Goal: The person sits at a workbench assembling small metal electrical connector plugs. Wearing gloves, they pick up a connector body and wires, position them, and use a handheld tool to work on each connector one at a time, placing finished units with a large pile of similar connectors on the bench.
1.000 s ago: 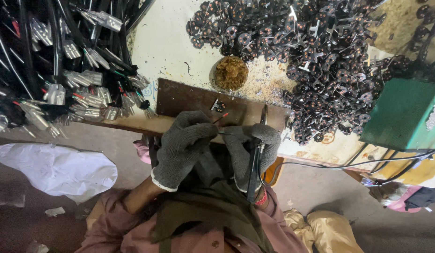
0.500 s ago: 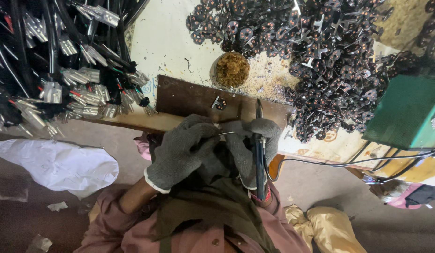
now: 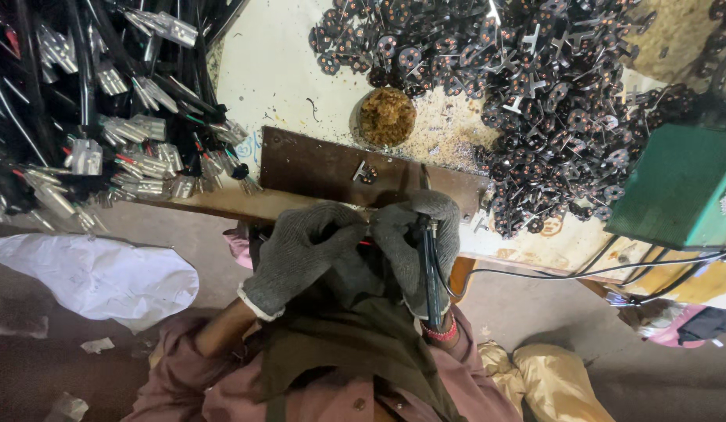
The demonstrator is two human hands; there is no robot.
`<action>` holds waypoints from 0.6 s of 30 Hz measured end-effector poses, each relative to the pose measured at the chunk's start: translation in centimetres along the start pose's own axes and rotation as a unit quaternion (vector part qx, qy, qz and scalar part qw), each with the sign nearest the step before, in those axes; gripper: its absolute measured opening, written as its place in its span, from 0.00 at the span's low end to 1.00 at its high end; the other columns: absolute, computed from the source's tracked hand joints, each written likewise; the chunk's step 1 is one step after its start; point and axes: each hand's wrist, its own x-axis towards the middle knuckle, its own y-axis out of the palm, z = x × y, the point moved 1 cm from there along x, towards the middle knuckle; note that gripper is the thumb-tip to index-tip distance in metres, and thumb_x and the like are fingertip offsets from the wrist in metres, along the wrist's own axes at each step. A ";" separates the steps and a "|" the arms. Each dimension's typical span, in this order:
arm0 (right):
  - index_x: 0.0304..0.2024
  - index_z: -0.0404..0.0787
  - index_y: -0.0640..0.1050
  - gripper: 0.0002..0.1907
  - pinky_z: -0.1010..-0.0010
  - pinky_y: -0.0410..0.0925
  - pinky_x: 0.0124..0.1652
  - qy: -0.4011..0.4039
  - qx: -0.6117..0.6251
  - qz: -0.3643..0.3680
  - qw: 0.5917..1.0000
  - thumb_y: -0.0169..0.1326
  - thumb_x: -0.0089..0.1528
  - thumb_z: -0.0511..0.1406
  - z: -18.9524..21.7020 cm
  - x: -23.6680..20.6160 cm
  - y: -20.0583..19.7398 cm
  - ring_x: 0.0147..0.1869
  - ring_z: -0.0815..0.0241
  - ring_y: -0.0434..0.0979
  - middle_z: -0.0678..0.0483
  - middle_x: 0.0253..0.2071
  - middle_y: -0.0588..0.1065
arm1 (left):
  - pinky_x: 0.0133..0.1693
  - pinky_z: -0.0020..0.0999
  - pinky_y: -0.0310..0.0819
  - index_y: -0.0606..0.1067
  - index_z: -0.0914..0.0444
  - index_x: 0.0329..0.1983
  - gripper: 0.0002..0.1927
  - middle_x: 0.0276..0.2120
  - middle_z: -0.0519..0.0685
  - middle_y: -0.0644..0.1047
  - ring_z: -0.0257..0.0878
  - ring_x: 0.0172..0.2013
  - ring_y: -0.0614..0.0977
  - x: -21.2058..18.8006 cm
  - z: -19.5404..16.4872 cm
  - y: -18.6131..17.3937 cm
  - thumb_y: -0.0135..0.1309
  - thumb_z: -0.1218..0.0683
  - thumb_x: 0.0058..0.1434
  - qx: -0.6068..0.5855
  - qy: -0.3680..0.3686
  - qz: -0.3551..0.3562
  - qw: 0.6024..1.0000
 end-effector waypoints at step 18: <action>0.49 0.39 0.76 0.21 0.68 0.77 0.46 -0.271 -0.344 -0.035 0.898 0.73 0.60 0.34 2.3 4.3 2.1 0.47 0.54 0.86 0.49 0.46 0.82 | 0.31 0.42 0.75 0.75 0.60 0.36 0.07 0.27 0.51 0.78 0.50 0.28 0.82 8.1 -4.6 -2.3 0.64 0.57 0.62 0.281 0.249 -0.173 0.911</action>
